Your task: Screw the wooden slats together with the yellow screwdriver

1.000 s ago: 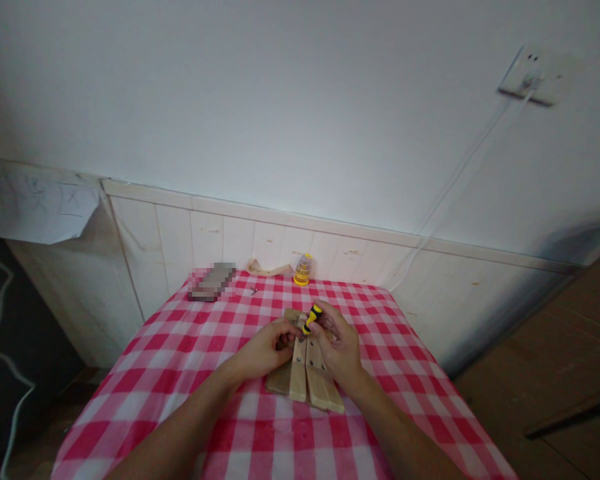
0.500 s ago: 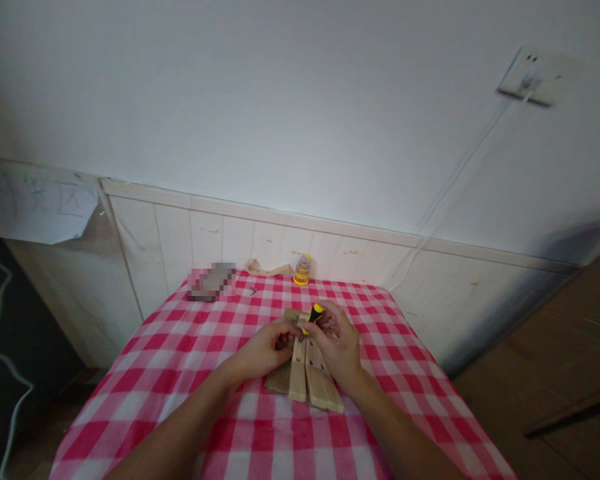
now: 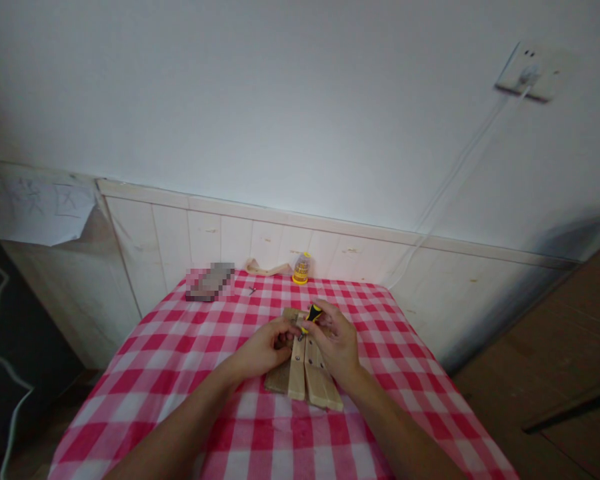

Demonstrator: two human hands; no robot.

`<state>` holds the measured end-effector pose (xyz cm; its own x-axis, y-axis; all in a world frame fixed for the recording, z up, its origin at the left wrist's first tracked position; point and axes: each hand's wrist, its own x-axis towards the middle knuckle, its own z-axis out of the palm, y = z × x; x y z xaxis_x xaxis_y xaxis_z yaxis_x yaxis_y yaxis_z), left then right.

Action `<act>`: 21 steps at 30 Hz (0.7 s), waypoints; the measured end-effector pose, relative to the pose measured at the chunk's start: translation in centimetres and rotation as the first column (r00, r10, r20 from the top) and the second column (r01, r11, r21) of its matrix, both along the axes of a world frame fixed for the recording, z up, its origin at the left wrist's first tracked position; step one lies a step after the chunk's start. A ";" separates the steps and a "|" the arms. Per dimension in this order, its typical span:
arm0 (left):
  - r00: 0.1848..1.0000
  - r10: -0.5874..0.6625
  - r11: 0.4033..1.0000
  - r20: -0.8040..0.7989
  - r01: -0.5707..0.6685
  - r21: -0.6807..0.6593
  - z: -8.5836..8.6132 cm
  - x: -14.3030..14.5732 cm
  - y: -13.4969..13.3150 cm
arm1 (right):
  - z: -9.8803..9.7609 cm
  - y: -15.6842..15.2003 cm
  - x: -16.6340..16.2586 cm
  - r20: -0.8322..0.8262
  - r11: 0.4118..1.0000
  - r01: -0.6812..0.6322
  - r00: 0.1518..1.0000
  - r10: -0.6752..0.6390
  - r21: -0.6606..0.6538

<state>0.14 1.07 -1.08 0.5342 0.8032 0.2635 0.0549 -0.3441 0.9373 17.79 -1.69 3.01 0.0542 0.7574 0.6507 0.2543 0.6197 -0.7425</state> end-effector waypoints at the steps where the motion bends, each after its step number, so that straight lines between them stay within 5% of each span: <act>1: 1.000 0.001 1.000 -0.003 -0.001 0.007 0.0 0.0 0.0 | 0.0 -0.1 0.0 0.023 1.000 -0.002 1.000 0.001 0.009; 9: 0.998 -0.057 0.998 0.002 0.057 -0.032 0.7 -0.3 -0.2 | 0.3 -0.6 0.9 0.151 0.999 -0.001 0.988 -0.006 0.048; 21: 0.999 -0.047 0.998 -0.003 0.047 -0.050 0.7 -0.3 -0.4 | 0.0 0.0 0.5 0.017 0.998 0.046 0.999 -0.047 0.034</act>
<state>-0.21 0.71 -0.34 0.5723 0.7895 0.2216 0.0435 -0.2990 0.9532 18.27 -1.73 3.02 0.0774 0.7323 0.6766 0.2963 0.6311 -0.7169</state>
